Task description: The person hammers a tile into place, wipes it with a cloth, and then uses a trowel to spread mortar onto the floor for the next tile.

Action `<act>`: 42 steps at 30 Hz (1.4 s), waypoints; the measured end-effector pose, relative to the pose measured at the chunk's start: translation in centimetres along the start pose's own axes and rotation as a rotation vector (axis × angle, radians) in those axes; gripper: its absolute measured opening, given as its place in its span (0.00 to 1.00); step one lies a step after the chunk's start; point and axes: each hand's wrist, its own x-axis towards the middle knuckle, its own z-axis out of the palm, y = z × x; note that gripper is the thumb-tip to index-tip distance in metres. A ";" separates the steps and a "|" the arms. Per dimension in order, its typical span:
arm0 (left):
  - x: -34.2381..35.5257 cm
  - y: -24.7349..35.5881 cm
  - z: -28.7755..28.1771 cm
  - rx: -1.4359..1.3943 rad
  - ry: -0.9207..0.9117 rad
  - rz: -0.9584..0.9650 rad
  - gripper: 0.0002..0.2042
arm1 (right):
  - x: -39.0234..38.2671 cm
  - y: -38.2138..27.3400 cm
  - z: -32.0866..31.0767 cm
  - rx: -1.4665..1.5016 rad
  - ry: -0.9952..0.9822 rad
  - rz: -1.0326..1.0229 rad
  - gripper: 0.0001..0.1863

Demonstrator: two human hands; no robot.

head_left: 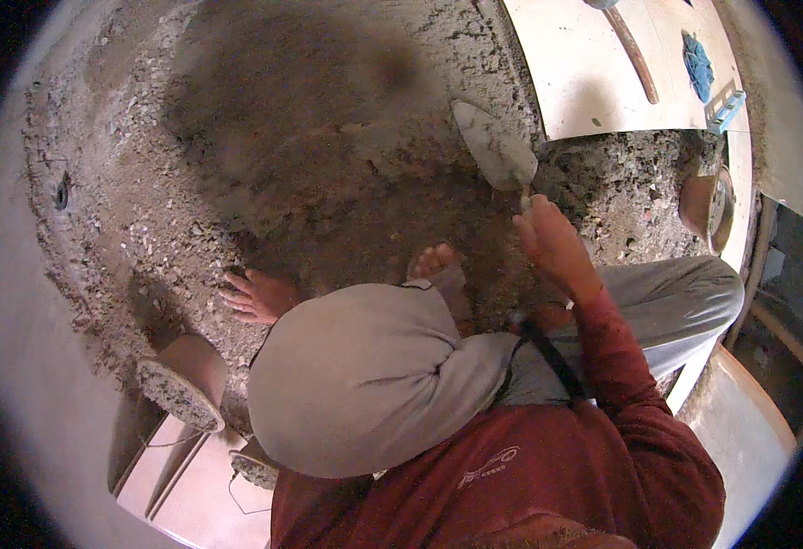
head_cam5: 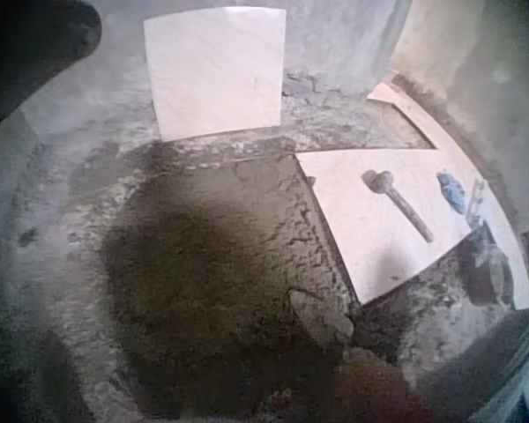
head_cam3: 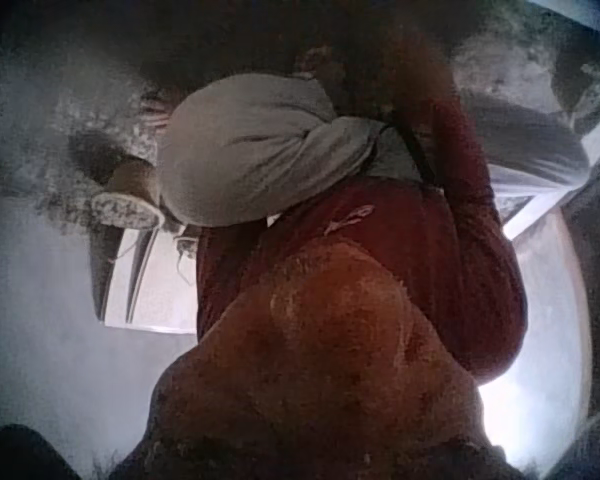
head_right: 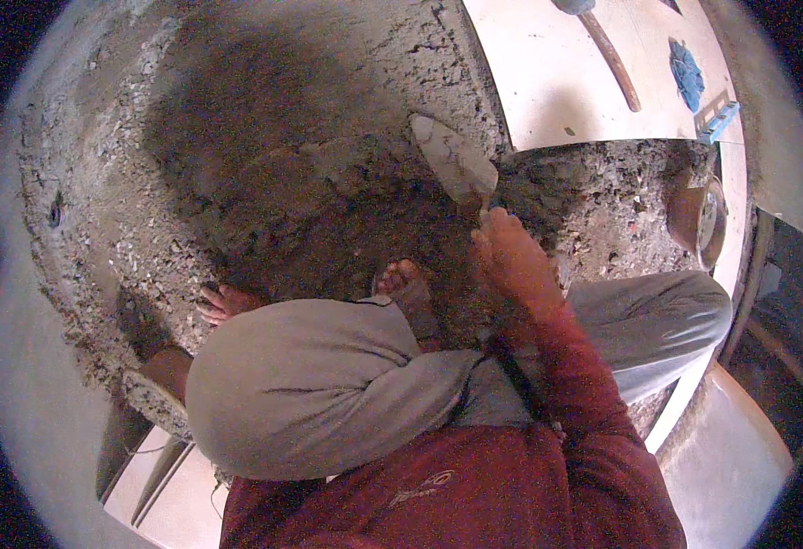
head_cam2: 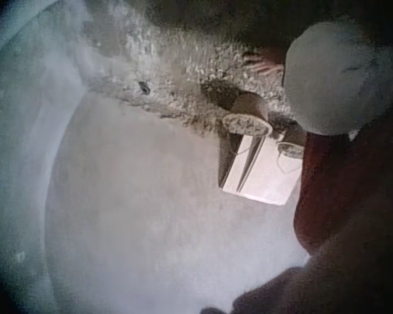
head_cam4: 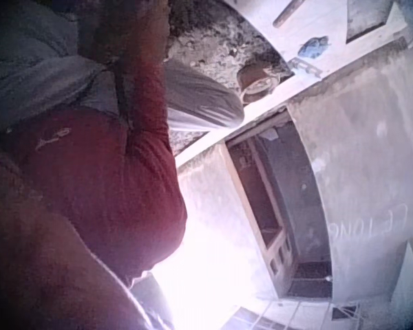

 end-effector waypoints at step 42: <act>-0.2 -0.2 0.0 -0.039 0.018 0.030 0.26 | 16.5 0.6 -3.0 -0.261 0.337 -0.370 0.21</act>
